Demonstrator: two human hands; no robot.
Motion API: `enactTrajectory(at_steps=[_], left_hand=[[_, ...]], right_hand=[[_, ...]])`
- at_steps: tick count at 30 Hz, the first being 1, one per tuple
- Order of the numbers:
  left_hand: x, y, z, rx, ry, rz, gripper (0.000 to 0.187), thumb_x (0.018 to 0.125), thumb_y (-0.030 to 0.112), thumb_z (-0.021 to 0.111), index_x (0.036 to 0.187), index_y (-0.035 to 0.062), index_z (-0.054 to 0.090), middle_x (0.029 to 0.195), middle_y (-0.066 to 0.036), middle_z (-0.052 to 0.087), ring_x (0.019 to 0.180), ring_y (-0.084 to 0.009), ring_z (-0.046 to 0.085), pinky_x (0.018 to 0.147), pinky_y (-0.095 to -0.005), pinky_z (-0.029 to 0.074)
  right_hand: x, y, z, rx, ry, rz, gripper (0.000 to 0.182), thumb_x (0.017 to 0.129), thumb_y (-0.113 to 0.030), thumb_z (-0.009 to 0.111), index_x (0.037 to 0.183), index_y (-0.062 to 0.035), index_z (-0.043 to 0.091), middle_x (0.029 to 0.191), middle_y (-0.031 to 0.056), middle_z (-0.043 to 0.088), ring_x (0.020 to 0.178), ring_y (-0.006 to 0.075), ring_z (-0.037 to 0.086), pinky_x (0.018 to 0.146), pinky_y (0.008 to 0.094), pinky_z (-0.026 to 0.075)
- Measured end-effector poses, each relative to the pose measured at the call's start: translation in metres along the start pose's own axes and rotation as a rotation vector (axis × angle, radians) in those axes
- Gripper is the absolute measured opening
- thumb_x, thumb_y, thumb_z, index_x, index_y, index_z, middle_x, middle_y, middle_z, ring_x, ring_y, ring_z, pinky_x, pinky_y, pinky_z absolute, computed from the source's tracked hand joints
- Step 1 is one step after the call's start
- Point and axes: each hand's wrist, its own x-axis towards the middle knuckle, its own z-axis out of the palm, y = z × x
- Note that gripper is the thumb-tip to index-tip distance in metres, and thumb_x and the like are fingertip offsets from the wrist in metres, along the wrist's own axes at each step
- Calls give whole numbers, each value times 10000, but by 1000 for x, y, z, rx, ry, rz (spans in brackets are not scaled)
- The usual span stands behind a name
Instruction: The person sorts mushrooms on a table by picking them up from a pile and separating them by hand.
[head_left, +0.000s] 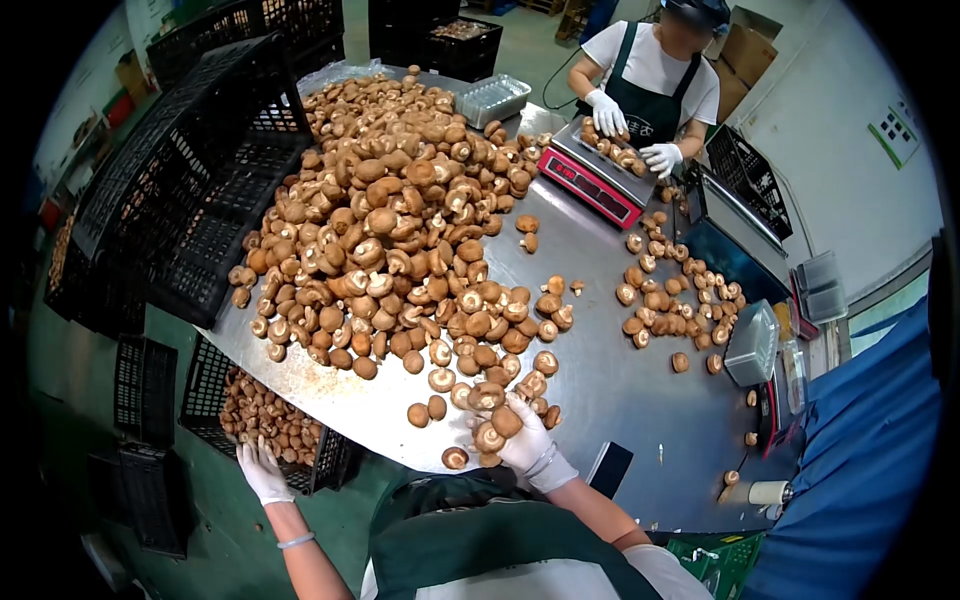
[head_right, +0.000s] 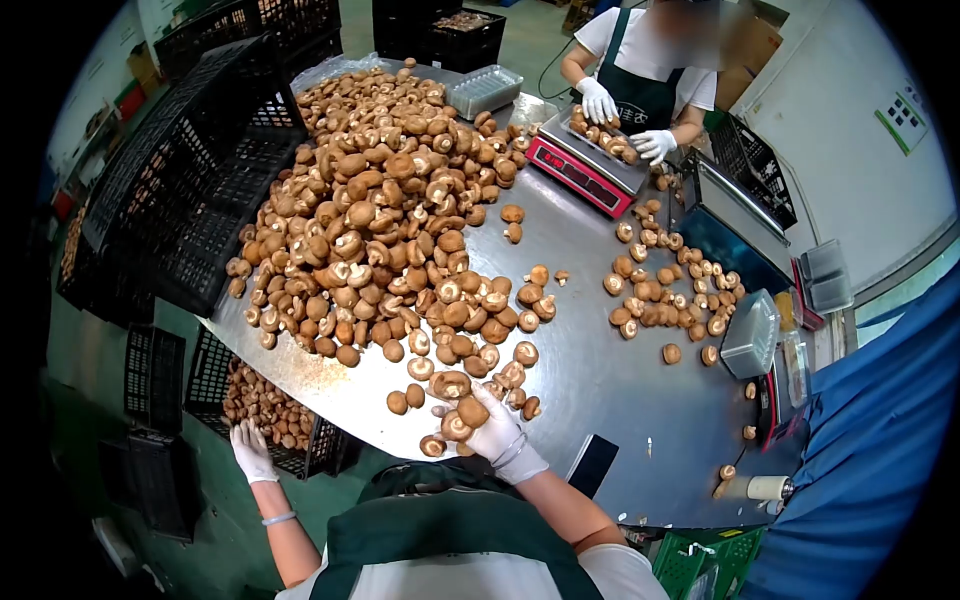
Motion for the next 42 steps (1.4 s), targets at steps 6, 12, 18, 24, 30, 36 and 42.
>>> enactTrajectory(at_steps=[6,12,18,24,30,36,42], left_hand=[[-11,-44,-44,350,96,-54,368,933,291,549,1228,77,506,1186,-35,582,1083,-152,537,899,-308,369],[-7,-54,-64,492,253,25,411,886,136,609,1261,38,469,1248,-98,510,1047,-177,516,876,-318,421],[-41,-28,21,995,-36,643,559,869,75,561,1383,-8,359,1416,-190,361,1290,-301,366,1082,-372,268],[-93,-72,131,1170,-616,960,430,801,70,606,1213,-22,522,1273,-228,499,1217,-382,442,1056,-420,323],[-133,-110,176,1112,-1036,906,519,825,163,604,1297,-1,467,1299,-216,475,1228,-381,415,1050,-428,326],[-128,-127,163,1038,-955,809,447,839,133,578,1247,-27,489,1236,-228,515,1154,-396,477,1014,-436,365],[-129,-126,165,1071,-968,846,449,828,109,585,1248,-20,492,1220,-215,529,1133,-393,483,990,-435,374]], right_hand=[[4,-13,-8,229,91,-91,513,939,-429,445,1269,-36,449,1203,161,530,1066,298,543,840,440,494],[-5,-165,-36,31,304,-592,492,920,-469,479,1175,-49,497,1059,129,541,922,258,543,828,393,487],[2,-239,-54,-96,605,-995,720,843,-446,625,1360,-40,332,1385,161,384,1249,316,429,1037,489,360],[89,-111,15,-1631,379,-552,479,832,-294,612,1274,-135,516,1307,193,467,1156,280,513,896,367,481],[116,-19,4,-2517,271,-435,628,739,-329,694,1314,-209,471,1430,194,292,1249,392,386,848,428,514],[64,12,6,-2417,-187,-542,568,768,-288,683,1278,-122,497,1391,181,375,1123,355,513,898,408,471],[80,-59,6,-2191,365,-729,359,779,-207,648,1105,-81,570,1055,119,571,942,306,573,802,401,491]])
